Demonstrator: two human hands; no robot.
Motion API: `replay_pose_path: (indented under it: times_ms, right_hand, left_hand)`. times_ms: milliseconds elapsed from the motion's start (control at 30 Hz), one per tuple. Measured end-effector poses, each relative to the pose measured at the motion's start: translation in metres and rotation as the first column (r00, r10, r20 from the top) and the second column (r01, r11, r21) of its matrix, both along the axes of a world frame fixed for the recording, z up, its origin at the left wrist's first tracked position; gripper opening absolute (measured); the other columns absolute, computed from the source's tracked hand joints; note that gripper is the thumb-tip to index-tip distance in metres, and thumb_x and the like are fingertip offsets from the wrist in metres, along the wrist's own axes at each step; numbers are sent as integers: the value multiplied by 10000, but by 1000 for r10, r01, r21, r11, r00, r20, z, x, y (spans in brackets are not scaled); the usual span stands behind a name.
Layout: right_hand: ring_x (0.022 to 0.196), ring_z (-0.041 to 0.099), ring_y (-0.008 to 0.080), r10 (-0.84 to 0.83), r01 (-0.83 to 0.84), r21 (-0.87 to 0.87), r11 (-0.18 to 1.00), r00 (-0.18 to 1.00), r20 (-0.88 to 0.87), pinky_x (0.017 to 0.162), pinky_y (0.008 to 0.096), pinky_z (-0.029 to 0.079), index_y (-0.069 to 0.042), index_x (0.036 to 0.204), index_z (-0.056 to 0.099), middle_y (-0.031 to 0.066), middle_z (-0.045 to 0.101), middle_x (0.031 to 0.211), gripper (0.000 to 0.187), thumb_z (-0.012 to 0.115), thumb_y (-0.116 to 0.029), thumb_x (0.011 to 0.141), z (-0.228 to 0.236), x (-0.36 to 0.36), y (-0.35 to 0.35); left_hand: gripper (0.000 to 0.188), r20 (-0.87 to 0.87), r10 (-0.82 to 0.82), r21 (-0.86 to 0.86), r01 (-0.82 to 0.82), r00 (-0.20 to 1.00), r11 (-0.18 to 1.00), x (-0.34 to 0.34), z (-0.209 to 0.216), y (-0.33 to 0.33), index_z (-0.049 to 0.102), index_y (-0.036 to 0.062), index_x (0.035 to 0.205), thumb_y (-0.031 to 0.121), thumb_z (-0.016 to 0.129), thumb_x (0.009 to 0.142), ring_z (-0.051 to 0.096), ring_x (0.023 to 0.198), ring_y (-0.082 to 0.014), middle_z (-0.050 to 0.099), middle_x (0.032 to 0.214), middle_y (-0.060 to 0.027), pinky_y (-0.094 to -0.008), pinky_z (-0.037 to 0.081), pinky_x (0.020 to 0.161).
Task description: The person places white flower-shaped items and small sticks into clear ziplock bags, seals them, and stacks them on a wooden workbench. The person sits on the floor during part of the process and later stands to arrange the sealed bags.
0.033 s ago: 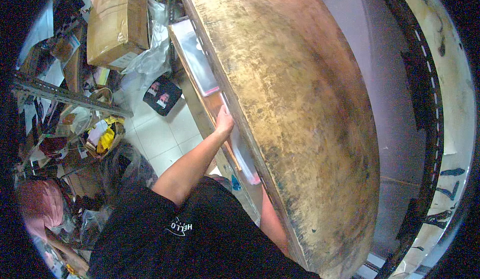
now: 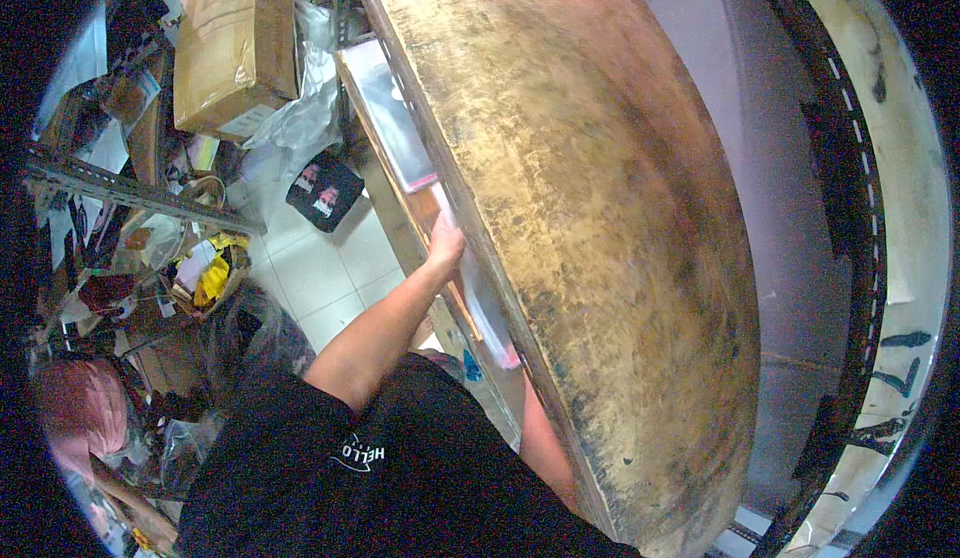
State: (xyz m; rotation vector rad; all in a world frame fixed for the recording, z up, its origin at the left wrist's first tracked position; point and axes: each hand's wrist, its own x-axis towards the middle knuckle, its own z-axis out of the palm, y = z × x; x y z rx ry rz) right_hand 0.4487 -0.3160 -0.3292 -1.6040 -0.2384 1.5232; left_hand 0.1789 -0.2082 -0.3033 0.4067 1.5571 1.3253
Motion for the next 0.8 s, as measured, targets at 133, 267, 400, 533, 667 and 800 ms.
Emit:
replay_pose_path:
  times_ms: [133, 267, 400, 533, 667, 800]
  right_hand:
    - [902, 570, 227, 11, -11, -8, 1000, 1000, -11, 715, 445, 537, -60, 1117, 570, 83, 582, 933, 377, 581, -391, 938, 1, -1, -3]
    - [904, 570, 228, 10, -10, -9, 1000, 1000, -18, 717, 444, 539, -56, 1122, 568, 86, 582, 936, 384, 579, -394, 939, 2, -2, -5]
    - [906, 570, 230, -4, 3, -36, 999, 1000, -17, 719, 443, 541, -53, 1127, 566, 88, 582, 938, 391, 576, -396, 941, 4, -2, -16]
    - [907, 571, 231, 11, -10, -76, 997, 1000, 10, 721, 442, 543, -49, 1132, 565, 91, 582, 941, 398, 574, -399, 942, 8, -5, -28]
    - [909, 571, 232, 67, -42, -201, 979, 990, 120, 723, 442, 545, -46, 1137, 563, 93, 583, 944, 405, 571, -401, 943, 17, -4, -50]
    - [910, 571, 234, 137, -111, -337, 935, 989, 54, 725, 441, 547, -42, 1142, 561, 96, 583, 946, 412, 569, -404, 945, 28, -10, -74]
  left_hand:
    - [414, 330, -12, -34, 25, 944, 999, -10, -16, -6, 511, 23, 1251, 198, 599, 887, 536, 1101, -310, 591, 1189, -170, -492, 437, 909]
    - [363, 412, 6, -22, 4, 911, 1000, -7, -17, -8, 543, -26, 1192, 216, 560, 923, 543, 1048, -262, 605, 1117, -151, -441, 454, 885]
    - [351, 562, -60, 63, 30, 825, 998, -9, -13, -43, 492, -21, 1224, 200, 488, 953, 635, 886, -246, 627, 1026, -125, -403, 541, 789]
    - [347, 681, 32, 19, -61, 731, 998, -11, 48, -84, 452, -8, 1266, 170, 459, 969, 665, 911, -255, 638, 1072, -124, -408, 563, 810]
    - [369, 809, 132, -42, -167, 573, 985, -3, 92, -107, 423, -7, 1304, 149, 474, 974, 551, 1147, -280, 563, 1221, -149, -482, 431, 1017]
    - [379, 866, 122, -38, -179, 484, 983, -5, 120, -117, 414, -16, 1312, 141, 474, 972, 539, 1160, -298, 556, 1233, -151, -496, 403, 1044]
